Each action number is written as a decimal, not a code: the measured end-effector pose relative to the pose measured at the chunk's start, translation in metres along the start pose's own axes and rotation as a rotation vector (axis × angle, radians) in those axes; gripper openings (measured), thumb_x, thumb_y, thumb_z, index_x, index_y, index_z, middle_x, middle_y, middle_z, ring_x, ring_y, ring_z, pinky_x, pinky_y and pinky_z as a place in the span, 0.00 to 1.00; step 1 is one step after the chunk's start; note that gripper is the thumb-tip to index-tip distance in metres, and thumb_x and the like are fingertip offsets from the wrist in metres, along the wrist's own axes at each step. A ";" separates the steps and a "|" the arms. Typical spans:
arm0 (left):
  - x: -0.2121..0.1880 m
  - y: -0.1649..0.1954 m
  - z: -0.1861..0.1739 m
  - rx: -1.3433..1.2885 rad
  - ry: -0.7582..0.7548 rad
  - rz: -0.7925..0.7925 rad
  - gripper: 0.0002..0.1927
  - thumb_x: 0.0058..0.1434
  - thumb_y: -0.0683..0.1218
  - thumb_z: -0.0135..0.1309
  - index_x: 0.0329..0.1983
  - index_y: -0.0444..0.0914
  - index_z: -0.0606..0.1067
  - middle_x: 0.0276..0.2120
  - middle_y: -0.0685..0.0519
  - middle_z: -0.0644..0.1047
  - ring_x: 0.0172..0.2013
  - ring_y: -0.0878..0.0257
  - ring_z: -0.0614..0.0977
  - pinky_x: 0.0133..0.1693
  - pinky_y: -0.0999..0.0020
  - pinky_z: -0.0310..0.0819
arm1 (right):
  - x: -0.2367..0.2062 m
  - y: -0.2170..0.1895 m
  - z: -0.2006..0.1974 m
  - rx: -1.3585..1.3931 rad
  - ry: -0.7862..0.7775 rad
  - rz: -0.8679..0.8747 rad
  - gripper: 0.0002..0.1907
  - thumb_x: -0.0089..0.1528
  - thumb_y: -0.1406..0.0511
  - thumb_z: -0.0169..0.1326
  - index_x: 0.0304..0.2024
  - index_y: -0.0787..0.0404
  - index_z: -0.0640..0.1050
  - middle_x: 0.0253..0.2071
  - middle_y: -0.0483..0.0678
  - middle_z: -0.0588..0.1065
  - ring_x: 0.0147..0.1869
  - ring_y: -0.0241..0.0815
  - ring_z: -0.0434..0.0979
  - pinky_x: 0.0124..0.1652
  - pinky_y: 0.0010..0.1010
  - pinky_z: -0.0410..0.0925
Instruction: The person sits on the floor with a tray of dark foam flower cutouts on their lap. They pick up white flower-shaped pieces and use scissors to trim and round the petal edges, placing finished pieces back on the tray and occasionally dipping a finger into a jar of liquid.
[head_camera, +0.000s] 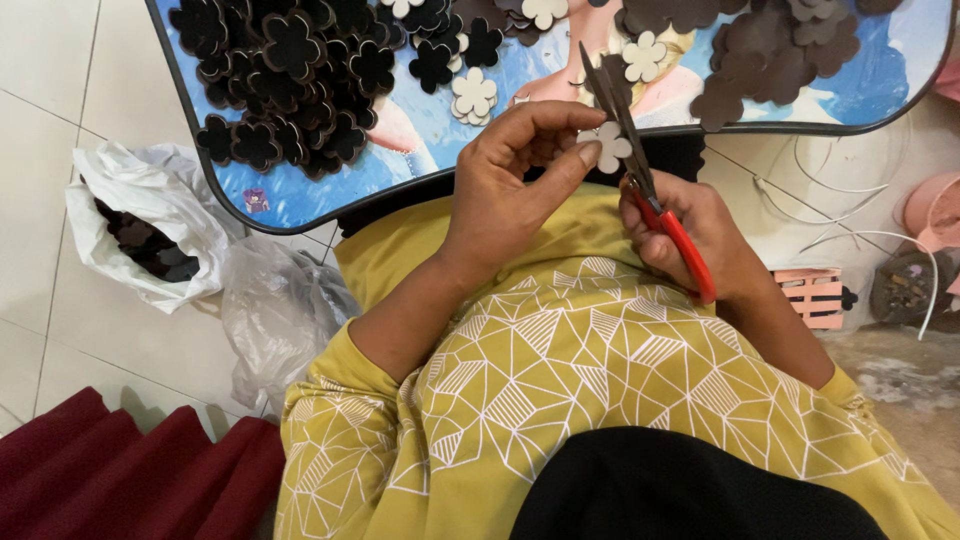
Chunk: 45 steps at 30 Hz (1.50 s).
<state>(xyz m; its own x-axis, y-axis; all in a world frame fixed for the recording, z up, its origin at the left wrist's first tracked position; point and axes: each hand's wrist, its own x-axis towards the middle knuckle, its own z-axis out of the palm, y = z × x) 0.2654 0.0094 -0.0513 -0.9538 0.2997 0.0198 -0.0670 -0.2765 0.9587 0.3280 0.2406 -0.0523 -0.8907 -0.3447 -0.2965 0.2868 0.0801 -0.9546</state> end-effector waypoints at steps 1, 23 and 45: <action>0.000 0.000 -0.001 0.005 0.002 0.000 0.11 0.69 0.37 0.61 0.53 0.35 0.79 0.42 0.60 0.78 0.42 0.75 0.78 0.50 0.77 0.77 | 0.000 0.001 -0.001 -0.013 -0.001 -0.014 0.35 0.59 0.38 0.61 0.44 0.62 0.72 0.32 0.38 0.67 0.33 0.26 0.62 0.32 0.19 0.58; 0.005 -0.011 -0.006 -0.218 0.039 -0.013 0.20 0.70 0.33 0.60 0.63 0.33 0.73 0.44 0.53 0.77 0.45 0.72 0.81 0.53 0.75 0.79 | -0.039 -0.001 -0.077 -0.478 0.854 -0.009 0.16 0.67 0.60 0.65 0.42 0.65 0.73 0.32 0.42 0.73 0.31 0.31 0.69 0.32 0.25 0.63; 0.018 -0.047 -0.010 -0.245 -0.027 0.122 0.10 0.78 0.37 0.55 0.60 0.33 0.77 0.54 0.52 0.80 0.52 0.69 0.80 0.57 0.73 0.77 | 0.000 0.025 -0.030 -0.247 0.168 -0.286 0.37 0.75 0.42 0.47 0.60 0.71 0.69 0.34 0.45 0.66 0.35 0.35 0.68 0.39 0.24 0.64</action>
<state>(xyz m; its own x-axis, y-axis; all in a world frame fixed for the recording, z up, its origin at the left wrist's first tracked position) 0.2485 0.0185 -0.0985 -0.9512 0.2740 0.1416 -0.0242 -0.5239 0.8514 0.3250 0.2710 -0.0773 -0.9733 -0.2294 0.0007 -0.0555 0.2327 -0.9710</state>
